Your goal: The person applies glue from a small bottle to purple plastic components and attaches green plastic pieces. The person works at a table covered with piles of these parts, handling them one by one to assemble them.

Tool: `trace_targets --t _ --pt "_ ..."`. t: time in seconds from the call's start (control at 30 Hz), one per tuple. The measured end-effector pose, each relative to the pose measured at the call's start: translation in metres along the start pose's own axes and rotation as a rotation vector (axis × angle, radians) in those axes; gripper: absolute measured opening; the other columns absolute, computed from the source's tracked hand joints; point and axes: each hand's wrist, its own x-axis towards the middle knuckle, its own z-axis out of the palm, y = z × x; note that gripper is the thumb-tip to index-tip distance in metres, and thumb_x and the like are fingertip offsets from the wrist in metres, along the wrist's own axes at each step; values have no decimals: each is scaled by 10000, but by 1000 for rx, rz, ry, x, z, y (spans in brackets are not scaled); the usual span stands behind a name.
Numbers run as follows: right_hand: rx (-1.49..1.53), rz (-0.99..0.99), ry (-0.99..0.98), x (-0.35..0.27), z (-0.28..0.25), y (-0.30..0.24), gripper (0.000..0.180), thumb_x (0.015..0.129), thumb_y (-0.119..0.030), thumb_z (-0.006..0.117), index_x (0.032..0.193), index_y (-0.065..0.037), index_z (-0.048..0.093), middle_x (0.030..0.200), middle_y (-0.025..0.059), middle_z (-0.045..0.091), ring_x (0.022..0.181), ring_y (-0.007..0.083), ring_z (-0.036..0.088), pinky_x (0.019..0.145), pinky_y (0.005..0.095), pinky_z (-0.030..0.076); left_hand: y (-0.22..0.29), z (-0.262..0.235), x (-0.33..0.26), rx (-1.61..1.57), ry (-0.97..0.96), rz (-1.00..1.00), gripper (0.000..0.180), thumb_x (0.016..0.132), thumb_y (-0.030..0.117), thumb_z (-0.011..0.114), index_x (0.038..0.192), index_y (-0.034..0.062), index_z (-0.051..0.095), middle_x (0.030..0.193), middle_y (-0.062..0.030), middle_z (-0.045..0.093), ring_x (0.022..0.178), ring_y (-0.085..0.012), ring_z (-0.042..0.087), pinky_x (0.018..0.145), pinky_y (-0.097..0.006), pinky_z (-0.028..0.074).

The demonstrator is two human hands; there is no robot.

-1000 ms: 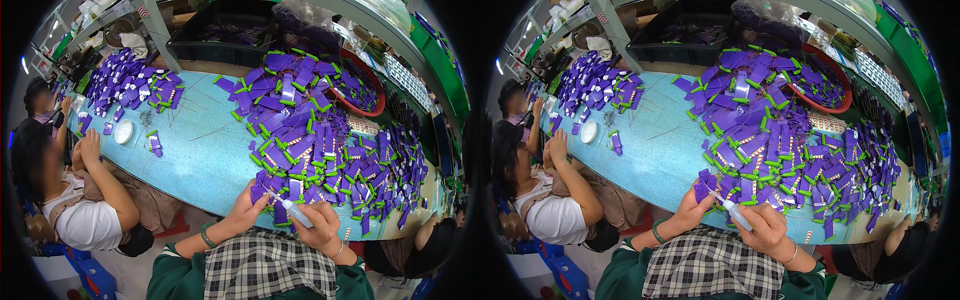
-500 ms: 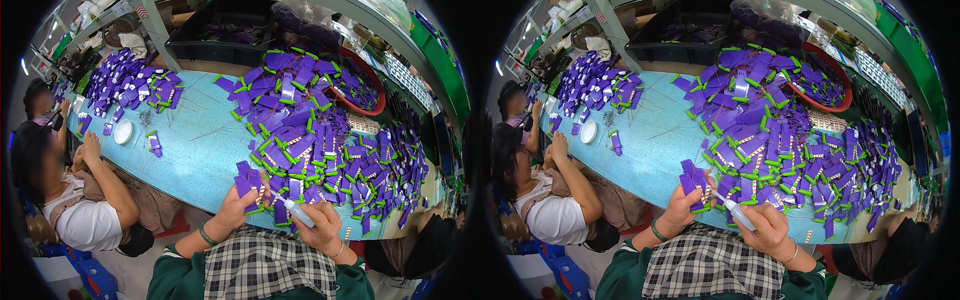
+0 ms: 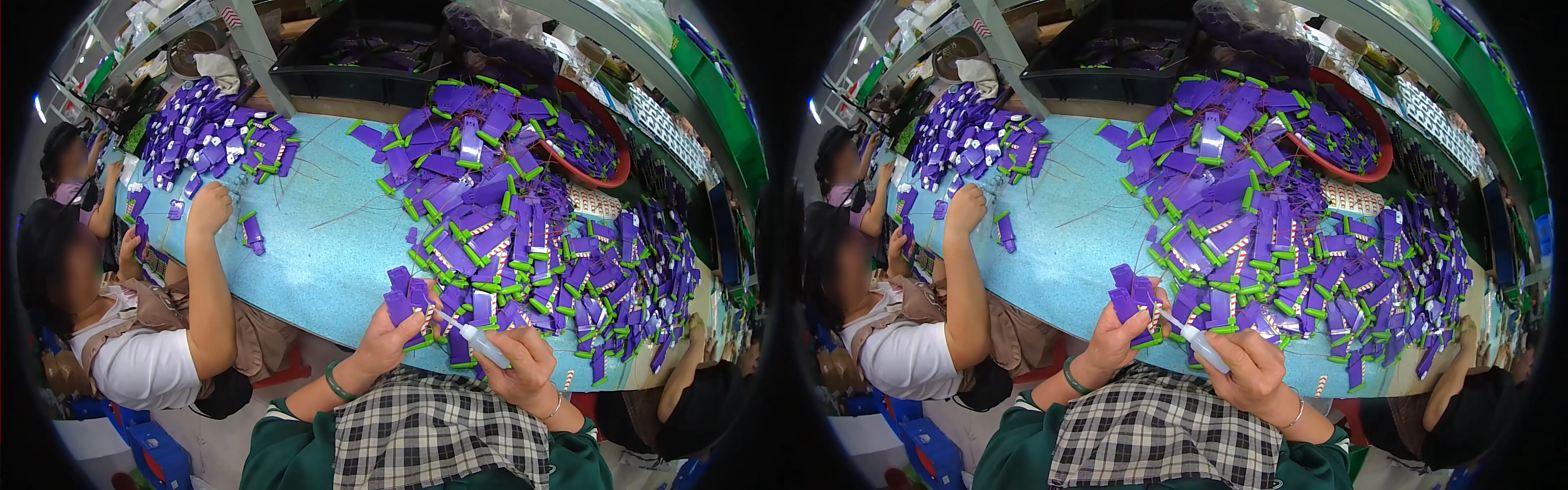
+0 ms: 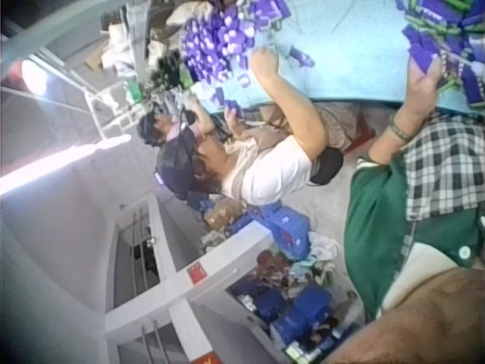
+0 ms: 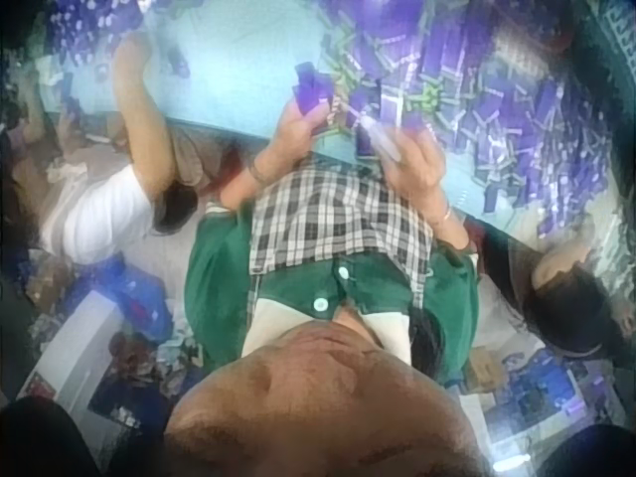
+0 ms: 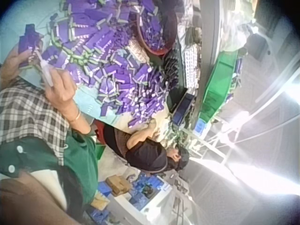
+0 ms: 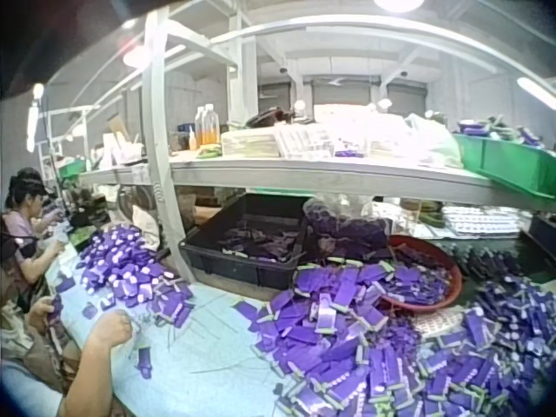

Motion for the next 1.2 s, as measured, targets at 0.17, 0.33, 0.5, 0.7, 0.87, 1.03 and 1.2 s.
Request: trace_targets --t 0.17,0.33,0.5,0.7,0.87,1.03,1.2 --pt "31 0 24 1 -2 -3 404 640 -42 826 1000 -22 646 763 91 598 589 188 572 505 282 452 -5 0 0 219 53 101 453 943 89 528 1352 -8 358 1152 -98 525 1011 -181 564 867 -344 476" --pt "30 -23 3 3 -2 -4 409 634 -41 827 1002 -22 648 762 89 591 586 190 574 499 281 451 -3 5 0 428 74 142 437 954 73 498 1348 -42 349 1155 -83 510 1047 -157 538 942 -328 428" --pt "29 -22 -12 2 -2 -3 408 637 -50 829 1001 -24 647 776 94 604 588 193 583 505 280 461 -5 6 1 547 57 210 415 977 94 480 1355 -18 348 1162 -87 527 1011 -133 536 856 -286 475" --pt "18 -7 -29 1 -2 -2 404 640 -57 831 998 -22 647 783 96 608 604 194 593 509 278 464 -3 6 1 509 50 155 425 961 73 493 1348 -31 351 1153 -90 521 1029 -155 540 917 -322 442" --pt "23 -22 3 2 -3 -4 394 628 -51 830 982 -23 658 774 90 601 601 195 588 507 278 458 -2 0 2 193 -38 6 448 949 120 529 1341 -22 363 1155 -96 527 1049 -173 550 933 -340 442" --pt "25 -30 -19 2 -3 -4 406 619 -61 832 988 -29 665 761 85 592 599 193 583 505 279 454 0 -2 4 57 -60 -71 472 940 155 559 1341 -14 378 1152 -98 537 1053 -174 554 914 -332 458" --pt "26 -31 -39 3 -1 -4 414 622 -72 834 998 -35 665 753 83 592 589 188 582 492 278 450 0 -1 3 57 -64 -73 479 936 150 563 1345 -20 382 1158 -98 540 1048 -174 559 919 -331 460"
